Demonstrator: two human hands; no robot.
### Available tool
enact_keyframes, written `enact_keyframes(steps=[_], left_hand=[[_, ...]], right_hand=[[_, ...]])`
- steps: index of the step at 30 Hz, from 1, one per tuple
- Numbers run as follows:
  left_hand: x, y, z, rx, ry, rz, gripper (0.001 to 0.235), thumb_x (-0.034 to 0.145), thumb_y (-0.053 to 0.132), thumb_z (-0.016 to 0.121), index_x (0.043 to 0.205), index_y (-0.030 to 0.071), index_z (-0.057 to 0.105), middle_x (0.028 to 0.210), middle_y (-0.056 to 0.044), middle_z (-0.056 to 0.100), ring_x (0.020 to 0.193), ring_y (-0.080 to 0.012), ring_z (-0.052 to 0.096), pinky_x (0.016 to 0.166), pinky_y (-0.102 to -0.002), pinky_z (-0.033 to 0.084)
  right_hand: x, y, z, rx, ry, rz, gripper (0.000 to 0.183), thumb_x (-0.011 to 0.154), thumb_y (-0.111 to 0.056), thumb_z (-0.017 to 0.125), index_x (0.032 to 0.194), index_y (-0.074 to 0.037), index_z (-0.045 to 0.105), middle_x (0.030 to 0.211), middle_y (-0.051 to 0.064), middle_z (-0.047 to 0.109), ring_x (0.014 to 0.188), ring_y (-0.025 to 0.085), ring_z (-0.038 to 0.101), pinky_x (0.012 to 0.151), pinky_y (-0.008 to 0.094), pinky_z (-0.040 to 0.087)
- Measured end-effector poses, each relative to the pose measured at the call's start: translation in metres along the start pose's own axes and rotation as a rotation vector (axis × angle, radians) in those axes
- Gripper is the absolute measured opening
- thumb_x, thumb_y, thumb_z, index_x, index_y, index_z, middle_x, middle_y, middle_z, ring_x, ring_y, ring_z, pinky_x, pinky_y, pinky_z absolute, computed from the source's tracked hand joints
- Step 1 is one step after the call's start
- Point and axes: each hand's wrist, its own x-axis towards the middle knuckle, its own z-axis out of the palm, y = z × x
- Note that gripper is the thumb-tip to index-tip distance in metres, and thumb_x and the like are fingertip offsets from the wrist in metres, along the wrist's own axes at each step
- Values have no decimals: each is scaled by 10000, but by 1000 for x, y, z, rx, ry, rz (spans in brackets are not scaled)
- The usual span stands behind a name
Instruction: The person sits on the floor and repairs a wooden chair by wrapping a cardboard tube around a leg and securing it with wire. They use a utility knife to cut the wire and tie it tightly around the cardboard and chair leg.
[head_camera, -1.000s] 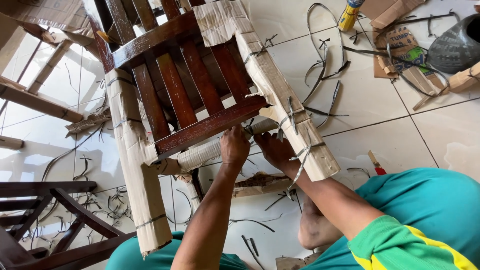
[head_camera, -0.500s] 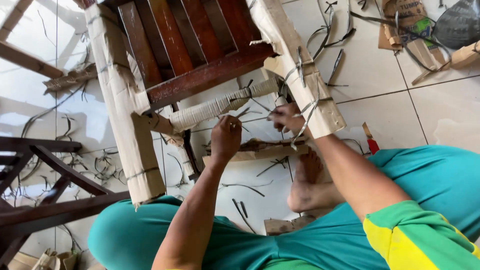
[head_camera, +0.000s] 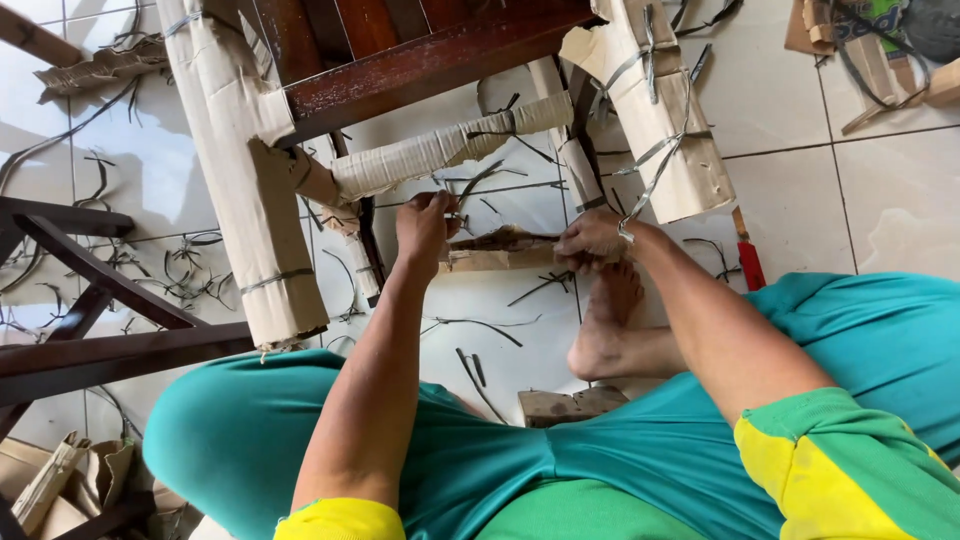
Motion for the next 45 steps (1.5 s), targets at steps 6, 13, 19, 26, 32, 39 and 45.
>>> enact_keyframes(steps=[6,13,19,26,32,39,45], left_hand=[[-5,-17,-17,21,2,-86,292,925,223,670,1061,-33,707,894,-188,695,684,-214,692,601,-363,605],[-8,-15,-9,70,7,-140,314,954,203,643,1136,-46,700,971,-211,708,748,-233,723,681,-329,643],[0,-8,18,21,-56,-134,320,984,240,613,1137,-26,702,950,-166,710,731,-189,689,675,-305,639],[-20,22,37,-55,-51,-147,315,1000,273,589,1080,2,729,935,-158,722,718,-194,675,668,-305,643],[-25,28,64,-128,-84,-39,372,965,302,581,836,-6,744,772,-184,702,598,-217,644,581,-348,607],[-58,77,88,696,314,908,359,953,150,642,1284,135,504,1194,-129,503,975,-404,647,643,-496,605],[-25,63,89,656,257,990,154,997,91,620,1135,98,688,1063,-80,628,877,-386,704,639,-476,620]], right_hand=[[15,5,49,-302,-63,-14,341,887,-287,735,1135,-58,776,769,156,767,647,238,761,567,343,641],[9,20,31,-242,-78,26,361,876,-278,718,1108,-9,781,848,201,768,753,294,761,668,373,644],[-33,40,-16,33,120,119,363,888,-276,697,1030,52,761,856,225,745,771,299,726,647,377,595],[-30,91,-52,32,299,177,335,876,-321,707,1025,-30,778,814,154,727,712,250,680,579,333,526],[-29,167,-104,-200,965,299,378,860,-390,630,1207,-311,758,856,46,754,818,282,769,645,427,593],[-63,187,-98,303,1242,586,660,1013,-186,647,1546,-4,303,1500,265,235,1154,470,644,884,588,591],[-36,231,-116,485,1239,724,585,905,-97,742,1394,60,461,1380,223,352,1152,405,621,921,466,568]])
